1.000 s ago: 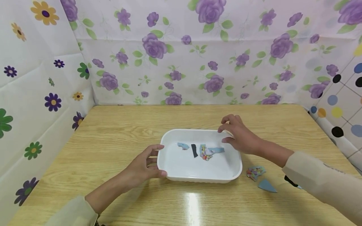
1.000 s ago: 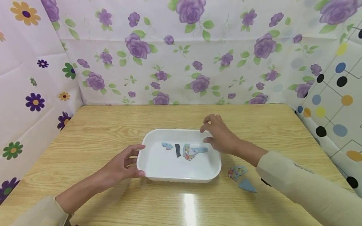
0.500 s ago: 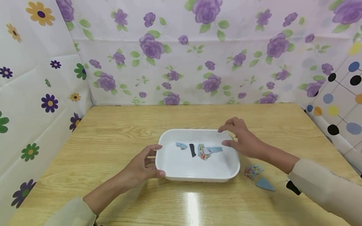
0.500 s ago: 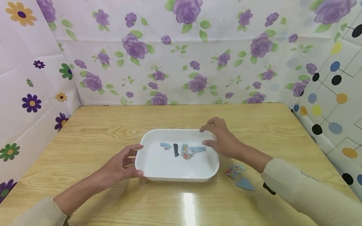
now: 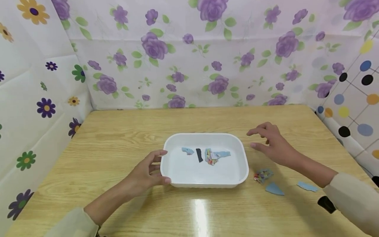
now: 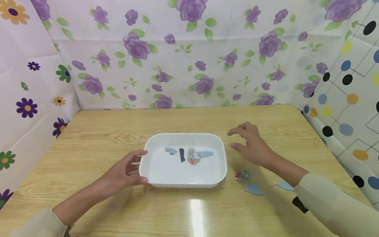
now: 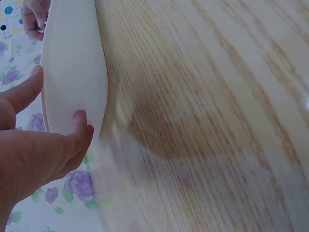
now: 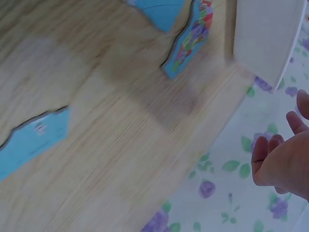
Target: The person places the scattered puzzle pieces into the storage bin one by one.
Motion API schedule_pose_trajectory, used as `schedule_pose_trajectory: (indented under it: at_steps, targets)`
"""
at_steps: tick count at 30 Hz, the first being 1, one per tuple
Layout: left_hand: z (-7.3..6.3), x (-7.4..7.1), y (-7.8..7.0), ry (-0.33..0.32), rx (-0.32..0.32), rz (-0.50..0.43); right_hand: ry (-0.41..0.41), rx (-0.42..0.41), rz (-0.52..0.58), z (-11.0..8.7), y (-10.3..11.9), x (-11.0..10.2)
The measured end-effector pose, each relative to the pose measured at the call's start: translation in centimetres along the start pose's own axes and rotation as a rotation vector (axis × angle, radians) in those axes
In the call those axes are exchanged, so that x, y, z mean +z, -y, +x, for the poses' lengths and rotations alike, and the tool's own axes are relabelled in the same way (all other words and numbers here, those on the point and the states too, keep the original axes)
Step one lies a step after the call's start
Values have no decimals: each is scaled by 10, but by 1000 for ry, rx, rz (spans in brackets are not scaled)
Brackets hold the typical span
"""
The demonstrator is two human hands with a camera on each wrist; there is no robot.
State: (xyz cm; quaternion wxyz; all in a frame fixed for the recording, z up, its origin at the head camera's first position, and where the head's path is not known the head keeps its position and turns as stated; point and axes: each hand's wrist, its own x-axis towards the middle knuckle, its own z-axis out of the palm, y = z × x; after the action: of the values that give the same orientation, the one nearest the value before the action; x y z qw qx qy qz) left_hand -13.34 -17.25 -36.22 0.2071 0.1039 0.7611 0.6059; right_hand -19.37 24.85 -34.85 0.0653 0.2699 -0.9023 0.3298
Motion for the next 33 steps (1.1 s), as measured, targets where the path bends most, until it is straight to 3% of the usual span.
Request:
schedule_pose_trajectory:
  at_steps: [11, 17, 28, 33]
  targets:
    - [-1, 1, -2, -3, -4, 0, 25, 101, -72, -38, -29, -29]
    - [0, 0, 0, -17, -21, 13, 151, 139, -57, -57, -46, -33]
    - [3, 1, 2, -4, -12, -2, 341, 116, 73, -101, -90, -55]
    - [2, 1, 1, -6, 0, -1, 364, 138, 77, -119, -100, -63]
